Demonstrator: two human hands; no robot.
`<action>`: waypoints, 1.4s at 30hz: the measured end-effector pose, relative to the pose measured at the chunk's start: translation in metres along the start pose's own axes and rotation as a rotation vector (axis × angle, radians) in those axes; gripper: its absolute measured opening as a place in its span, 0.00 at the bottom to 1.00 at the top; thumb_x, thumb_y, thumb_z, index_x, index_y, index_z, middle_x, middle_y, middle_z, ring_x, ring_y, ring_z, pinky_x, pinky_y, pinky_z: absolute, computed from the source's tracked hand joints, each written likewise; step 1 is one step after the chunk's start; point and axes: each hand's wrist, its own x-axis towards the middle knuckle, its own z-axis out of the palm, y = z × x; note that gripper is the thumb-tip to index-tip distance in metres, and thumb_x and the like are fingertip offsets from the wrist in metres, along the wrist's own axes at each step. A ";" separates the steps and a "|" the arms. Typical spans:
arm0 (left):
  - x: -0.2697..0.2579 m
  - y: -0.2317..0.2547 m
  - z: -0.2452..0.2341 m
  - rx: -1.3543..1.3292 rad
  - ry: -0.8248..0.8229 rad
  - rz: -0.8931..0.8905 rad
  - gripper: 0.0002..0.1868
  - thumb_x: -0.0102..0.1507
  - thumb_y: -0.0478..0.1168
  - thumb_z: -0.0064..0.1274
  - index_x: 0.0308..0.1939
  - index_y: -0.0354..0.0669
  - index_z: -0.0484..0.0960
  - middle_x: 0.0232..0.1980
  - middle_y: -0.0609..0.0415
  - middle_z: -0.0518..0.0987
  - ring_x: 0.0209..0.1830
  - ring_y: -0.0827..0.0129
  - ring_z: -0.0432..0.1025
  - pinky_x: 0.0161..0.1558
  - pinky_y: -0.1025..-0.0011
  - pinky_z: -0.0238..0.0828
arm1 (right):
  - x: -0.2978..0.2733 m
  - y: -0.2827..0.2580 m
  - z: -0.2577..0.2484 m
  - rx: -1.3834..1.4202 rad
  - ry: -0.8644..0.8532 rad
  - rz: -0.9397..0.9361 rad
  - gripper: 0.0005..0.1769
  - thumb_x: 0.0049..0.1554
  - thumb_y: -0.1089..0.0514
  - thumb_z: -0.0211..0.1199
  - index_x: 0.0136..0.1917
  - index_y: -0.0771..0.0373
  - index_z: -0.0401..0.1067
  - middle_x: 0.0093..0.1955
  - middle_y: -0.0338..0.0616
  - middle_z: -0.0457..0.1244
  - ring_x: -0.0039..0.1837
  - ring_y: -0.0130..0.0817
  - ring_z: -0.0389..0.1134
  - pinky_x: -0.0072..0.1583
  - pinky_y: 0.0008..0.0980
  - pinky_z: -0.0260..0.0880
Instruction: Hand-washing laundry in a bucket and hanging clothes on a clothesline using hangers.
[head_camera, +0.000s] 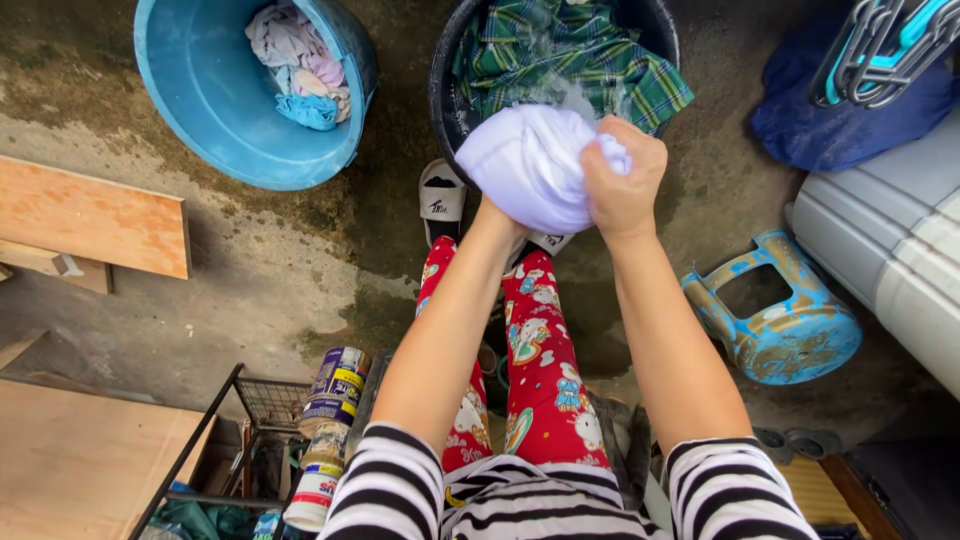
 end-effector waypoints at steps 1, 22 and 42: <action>0.004 -0.008 0.000 -0.469 -0.038 -0.316 0.26 0.71 0.48 0.45 0.69 0.37 0.70 0.68 0.46 0.75 0.68 0.56 0.69 0.67 0.59 0.67 | -0.002 -0.004 0.001 -0.079 -0.005 -0.047 0.06 0.58 0.67 0.60 0.40 0.71 0.66 0.35 0.35 0.55 0.39 0.23 0.55 0.42 0.26 0.55; 0.009 0.205 -0.033 -0.670 -0.060 -0.371 0.21 0.54 0.35 0.69 0.48 0.36 0.79 0.44 0.51 0.82 0.42 0.66 0.77 0.48 0.67 0.76 | -0.015 0.005 -0.022 1.088 -0.271 0.623 0.45 0.57 0.35 0.59 0.75 0.68 0.60 0.76 0.54 0.59 0.77 0.47 0.62 0.79 0.46 0.59; 0.069 0.207 0.000 0.138 -0.343 0.206 0.15 0.54 0.44 0.68 0.36 0.42 0.80 0.30 0.54 0.82 0.31 0.72 0.79 0.37 0.71 0.76 | -0.023 0.043 0.012 0.200 -0.473 0.272 0.48 0.42 0.63 0.80 0.72 0.66 0.62 0.68 0.46 0.65 0.70 0.40 0.67 0.70 0.39 0.68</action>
